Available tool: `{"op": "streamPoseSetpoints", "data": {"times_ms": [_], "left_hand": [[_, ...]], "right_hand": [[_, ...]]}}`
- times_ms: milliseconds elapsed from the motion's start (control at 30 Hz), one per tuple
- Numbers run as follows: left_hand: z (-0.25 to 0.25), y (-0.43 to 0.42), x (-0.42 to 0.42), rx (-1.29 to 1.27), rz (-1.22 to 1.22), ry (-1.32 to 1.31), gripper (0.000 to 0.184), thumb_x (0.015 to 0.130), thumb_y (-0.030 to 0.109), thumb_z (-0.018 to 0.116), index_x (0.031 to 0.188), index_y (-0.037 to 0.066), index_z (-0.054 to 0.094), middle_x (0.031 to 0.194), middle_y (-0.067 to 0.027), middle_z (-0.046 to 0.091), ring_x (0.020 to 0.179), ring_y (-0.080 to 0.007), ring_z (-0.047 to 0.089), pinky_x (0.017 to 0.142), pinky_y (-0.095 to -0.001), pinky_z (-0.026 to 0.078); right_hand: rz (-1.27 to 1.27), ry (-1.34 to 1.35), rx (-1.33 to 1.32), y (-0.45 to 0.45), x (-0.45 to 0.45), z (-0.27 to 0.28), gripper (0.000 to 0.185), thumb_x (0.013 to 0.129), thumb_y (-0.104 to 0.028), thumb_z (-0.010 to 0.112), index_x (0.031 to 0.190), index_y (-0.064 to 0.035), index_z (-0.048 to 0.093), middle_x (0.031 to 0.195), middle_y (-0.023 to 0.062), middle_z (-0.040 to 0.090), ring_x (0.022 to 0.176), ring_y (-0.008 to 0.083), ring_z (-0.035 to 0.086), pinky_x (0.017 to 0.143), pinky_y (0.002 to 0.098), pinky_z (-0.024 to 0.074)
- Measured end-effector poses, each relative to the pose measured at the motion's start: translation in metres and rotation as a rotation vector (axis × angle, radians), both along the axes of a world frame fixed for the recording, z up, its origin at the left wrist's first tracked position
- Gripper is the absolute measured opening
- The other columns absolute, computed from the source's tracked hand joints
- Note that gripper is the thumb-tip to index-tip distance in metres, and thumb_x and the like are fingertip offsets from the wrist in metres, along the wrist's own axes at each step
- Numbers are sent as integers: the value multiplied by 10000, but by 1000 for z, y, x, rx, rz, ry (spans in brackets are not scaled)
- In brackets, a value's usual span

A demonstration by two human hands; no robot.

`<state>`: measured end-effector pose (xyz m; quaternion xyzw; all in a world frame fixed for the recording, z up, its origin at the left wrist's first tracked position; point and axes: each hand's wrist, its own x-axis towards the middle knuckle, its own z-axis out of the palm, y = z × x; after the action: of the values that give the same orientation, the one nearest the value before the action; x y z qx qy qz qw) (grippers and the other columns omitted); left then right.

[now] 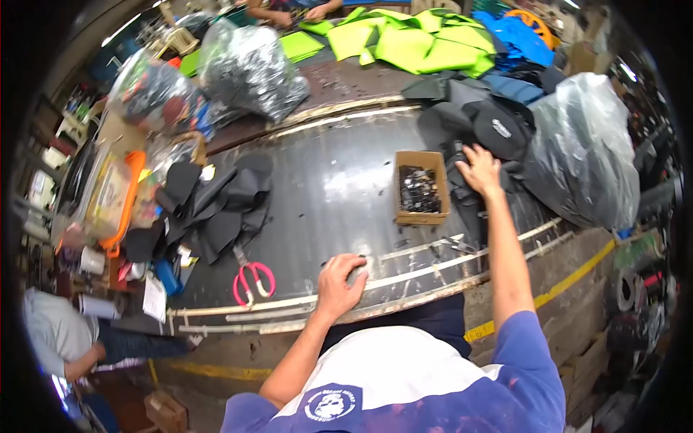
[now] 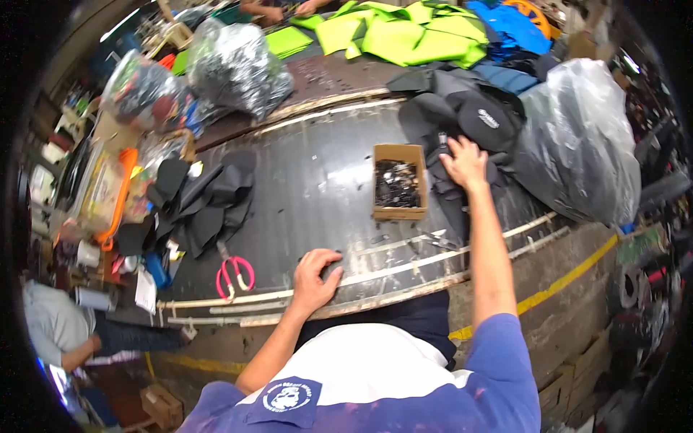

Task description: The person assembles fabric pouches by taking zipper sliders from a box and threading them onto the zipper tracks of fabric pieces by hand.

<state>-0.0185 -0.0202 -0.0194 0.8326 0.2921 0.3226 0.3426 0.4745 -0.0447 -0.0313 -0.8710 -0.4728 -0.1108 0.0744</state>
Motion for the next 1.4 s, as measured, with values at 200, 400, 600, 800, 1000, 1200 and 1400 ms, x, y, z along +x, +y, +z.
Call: {"op": "streamPoseSetpoints", "data": {"times_ms": [200, 400, 600, 800, 1000, 1200, 1400], "left_hand": [[15, 22, -19, -408, 39, -104, 205, 880, 97, 751, 1077, 38, 751, 1036, -117, 735, 935, -293, 693, 807, -378, 551], [30, 137, -77, 368, 510, 227, 189, 895, 208, 766, 1040, 94, 809, 1258, -132, 714, 1213, -348, 616, 1051, -453, 470], [26, 212, -84, 478, 614, 545, 361, 906, 298, 759, 1200, 91, 783, 1372, -172, 670, 1304, -393, 566, 1133, -478, 394], [84, 186, -53, 492, 556, 142, 395, 937, 242, 771, 1273, 37, 731, 1305, -148, 710, 1211, -306, 640, 1086, -410, 442], [116, 89, -1, -452, 28, -779, 286, 996, 44, 735, 1271, -14, 681, 1180, -57, 718, 1064, -92, 654, 927, -242, 517], [95, 24, 21, -896, -141, -802, 237, 1017, 60, 717, 1242, -2, 678, 1131, -49, 735, 1041, -92, 670, 959, -274, 534], [78, 22, 17, -1121, -184, -832, 186, 1038, 74, 699, 1215, 20, 685, 1160, -41, 729, 1087, -95, 655, 997, -296, 526]], "right_hand": [[149, -158, 368, -29, -60, 62, 474, 1020, -358, 677, 1436, -136, 624, 1484, 120, 606, 1395, 330, 533, 1160, 571, 376], [274, 261, 466, -87, -120, 68, 304, 991, -217, 719, 1257, -70, 705, 1325, 110, 697, 1244, 316, 632, 1117, 451, 411], [227, 351, 501, -127, -161, 61, 225, 970, -156, 733, 1167, -48, 737, 1265, 103, 719, 1206, 315, 649, 1111, 449, 412], [236, 491, 565, -142, -173, 69, 214, 957, -87, 728, 1161, -23, 735, 1226, 128, 724, 1108, 291, 694, 1008, 420, 502], [440, 989, 587, -113, -232, 75, 255, 955, -36, 726, 1204, 14, 712, 1180, 80, 712, 1023, 144, 680, 914, 289, 543], [529, 1784, 597, -104, -287, 50, 409, 940, -55, 760, 1331, -1, 654, 1179, 47, 726, 991, 124, 689, 907, 280, 551], [413, 1997, 723, -106, -293, 40, 346, 963, -43, 740, 1298, 11, 670, 1226, 88, 743, 1075, 149, 705, 961, 318, 566]]}}
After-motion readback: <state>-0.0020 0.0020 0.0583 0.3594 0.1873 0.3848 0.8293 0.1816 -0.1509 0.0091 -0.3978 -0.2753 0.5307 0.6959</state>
